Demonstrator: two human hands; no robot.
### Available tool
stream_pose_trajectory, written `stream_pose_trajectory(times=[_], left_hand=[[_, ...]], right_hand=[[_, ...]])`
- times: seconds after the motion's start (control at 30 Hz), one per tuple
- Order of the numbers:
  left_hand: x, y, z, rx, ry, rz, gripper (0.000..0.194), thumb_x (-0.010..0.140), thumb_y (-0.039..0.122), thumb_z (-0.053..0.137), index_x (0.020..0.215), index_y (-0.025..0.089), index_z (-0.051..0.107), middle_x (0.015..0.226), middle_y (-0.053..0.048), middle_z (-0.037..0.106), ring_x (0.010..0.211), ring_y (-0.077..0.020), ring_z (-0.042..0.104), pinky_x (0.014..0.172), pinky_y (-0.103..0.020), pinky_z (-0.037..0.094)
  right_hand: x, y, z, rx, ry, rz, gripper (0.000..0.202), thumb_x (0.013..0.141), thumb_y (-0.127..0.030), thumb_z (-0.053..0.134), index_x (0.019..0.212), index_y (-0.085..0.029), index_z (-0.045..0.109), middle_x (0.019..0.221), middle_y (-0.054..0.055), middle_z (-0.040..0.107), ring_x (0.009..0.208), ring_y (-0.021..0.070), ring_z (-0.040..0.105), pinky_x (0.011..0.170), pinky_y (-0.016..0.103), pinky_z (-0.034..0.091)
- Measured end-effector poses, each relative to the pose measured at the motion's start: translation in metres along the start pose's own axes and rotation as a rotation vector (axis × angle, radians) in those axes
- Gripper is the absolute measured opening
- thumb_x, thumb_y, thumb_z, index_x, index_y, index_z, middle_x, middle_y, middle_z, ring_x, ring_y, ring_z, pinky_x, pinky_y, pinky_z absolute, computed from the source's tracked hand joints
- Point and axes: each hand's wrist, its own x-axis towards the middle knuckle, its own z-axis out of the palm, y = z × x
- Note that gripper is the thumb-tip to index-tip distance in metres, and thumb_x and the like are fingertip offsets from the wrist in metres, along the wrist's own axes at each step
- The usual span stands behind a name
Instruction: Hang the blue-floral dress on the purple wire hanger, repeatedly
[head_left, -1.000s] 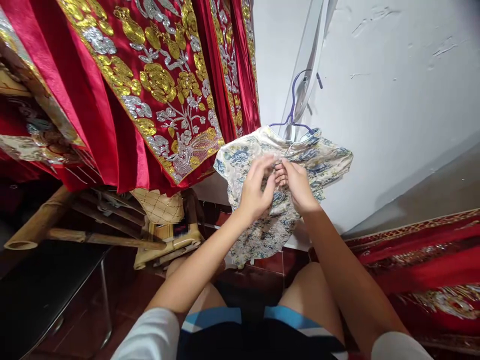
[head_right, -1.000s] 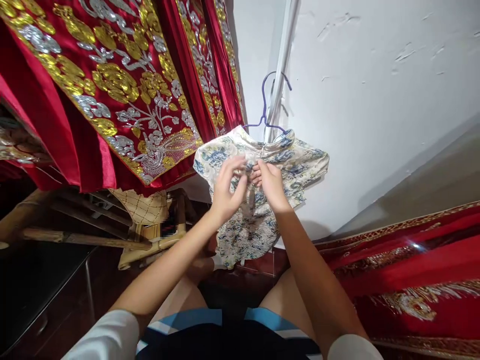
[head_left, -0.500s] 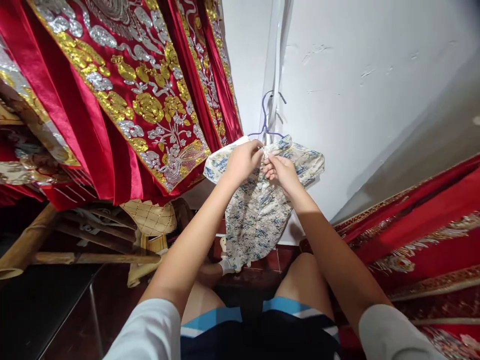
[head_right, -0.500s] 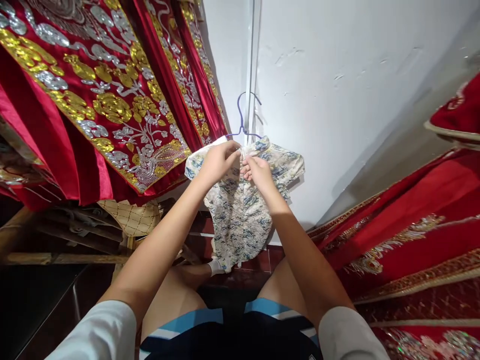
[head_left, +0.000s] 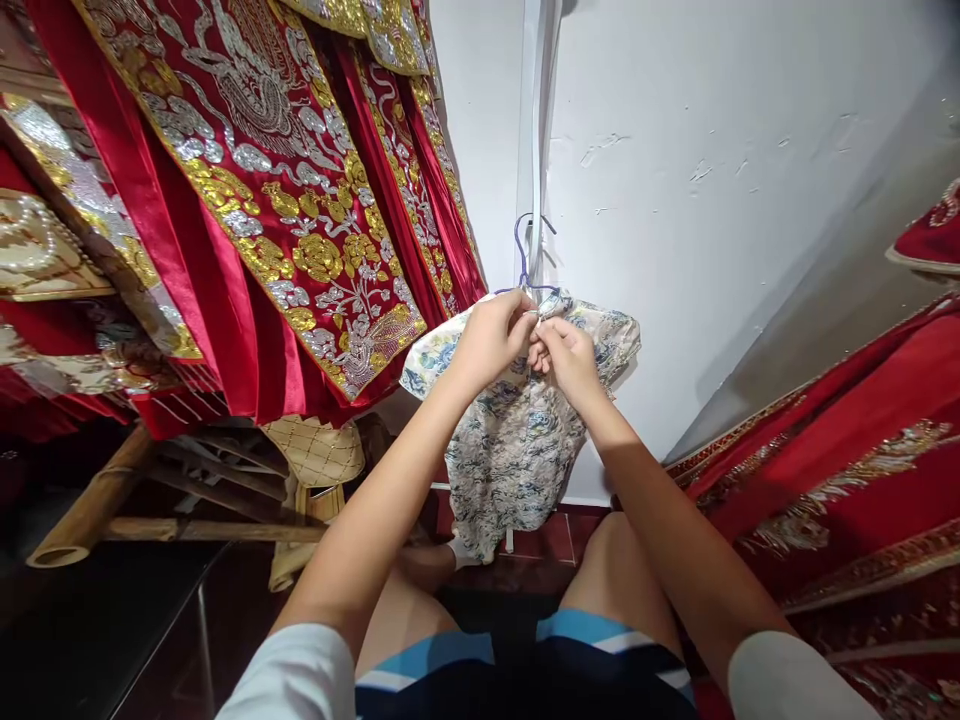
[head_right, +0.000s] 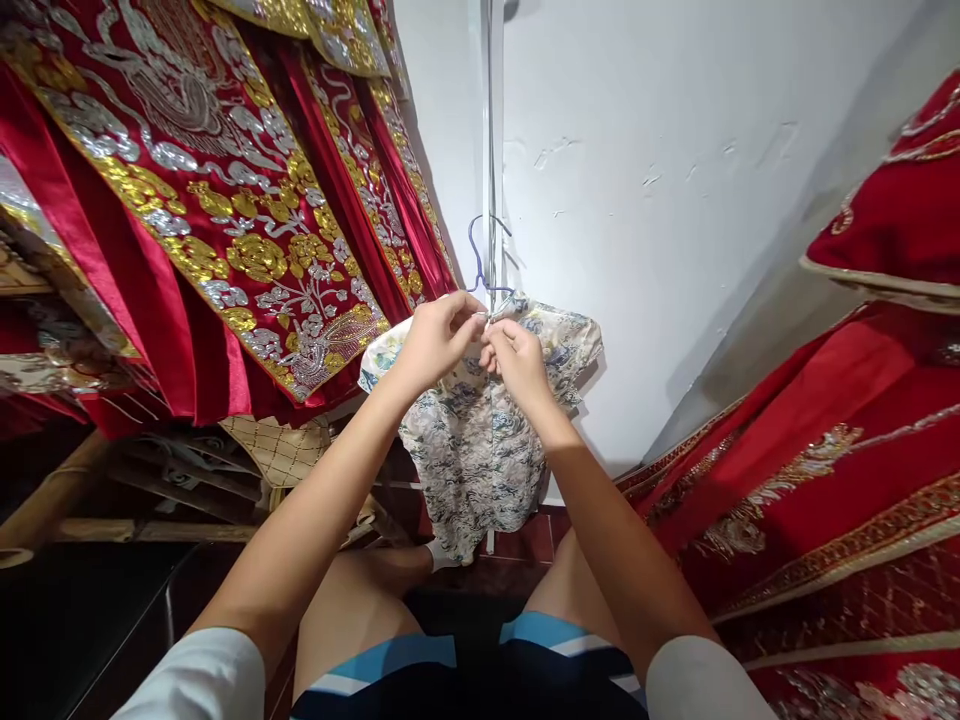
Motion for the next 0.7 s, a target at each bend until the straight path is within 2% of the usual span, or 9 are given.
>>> stream_pose_trajectory(times=[0.13,0.3,0.37,0.43,0.53,0.63,0.7], left_hand=[[-0.001,-0.001,0.0,0.017,-0.027,0.037,0.013,0.091,0.01,0.052,0.09,0.015,0.064,0.083,-0.005,0.07,0.076,-0.0173,0.061,0.072,-0.028,0.045],[-0.009,0.001,0.012,0.03,0.017,-0.006,0.013,0.093,0.011,0.051,0.091,0.016,0.062,0.087,-0.006,0.07,0.081,-0.0177,0.063,0.075,-0.028,0.046],[-0.01,0.004,0.016,-0.032,0.073,-0.039,0.013,0.095,0.013,0.049,0.093,0.017,0.061,0.089,-0.006,0.07,0.083,-0.0171,0.064,0.078,-0.029,0.047],[-0.01,0.004,0.013,-0.094,0.186,-0.079,0.014,0.098,0.017,0.047,0.097,0.017,0.061,0.092,-0.005,0.07,0.084,-0.0161,0.064,0.079,-0.029,0.048],[-0.011,-0.011,-0.012,-0.12,0.411,-0.171,0.014,0.099,0.022,0.05,0.102,0.019,0.063,0.098,-0.005,0.069,0.089,-0.0152,0.064,0.083,-0.029,0.05],[-0.023,-0.049,-0.048,-0.18,0.603,-0.374,0.008,0.094,0.021,0.061,0.099,0.019,0.068,0.101,-0.001,0.068,0.096,-0.014,0.061,0.093,-0.03,0.047],[-0.04,-0.079,-0.062,-0.223,0.699,-0.492,0.006,0.094,0.016,0.061,0.096,0.017,0.067,0.098,0.0,0.066,0.096,-0.0126,0.058,0.097,-0.031,0.046]], right_hand=[[0.001,-0.002,-0.002,-0.023,-0.026,-0.038,0.038,0.091,-0.054,0.06,0.074,-0.02,0.059,0.053,-0.002,0.059,0.045,0.0101,0.051,0.045,0.022,0.038],[0.0,0.008,-0.006,-0.239,0.05,-0.136,0.031,0.09,-0.039,0.061,0.065,-0.02,0.056,0.051,-0.003,0.054,0.047,0.011,0.048,0.051,0.024,0.038],[-0.005,0.016,-0.008,-0.342,0.065,-0.096,0.032,0.088,-0.033,0.059,0.06,-0.021,0.051,0.05,-0.004,0.052,0.047,0.0109,0.046,0.051,0.025,0.035],[-0.013,0.023,-0.012,-0.426,0.002,-0.005,0.033,0.087,-0.033,0.056,0.058,-0.022,0.049,0.049,-0.004,0.051,0.047,0.0109,0.045,0.052,0.025,0.034],[-0.032,0.03,-0.022,-0.492,-0.172,0.139,0.032,0.087,-0.032,0.054,0.058,-0.021,0.049,0.049,-0.004,0.052,0.047,0.0111,0.045,0.053,0.025,0.034],[-0.055,0.032,-0.03,-0.528,-0.372,0.243,0.031,0.083,-0.03,0.055,0.054,-0.021,0.045,0.047,-0.004,0.05,0.045,0.0104,0.042,0.05,0.025,0.03],[-0.07,0.033,-0.031,-0.549,-0.495,0.3,0.034,0.079,-0.028,0.059,0.052,-0.022,0.039,0.045,-0.005,0.046,0.043,0.0098,0.04,0.048,0.024,0.026]])
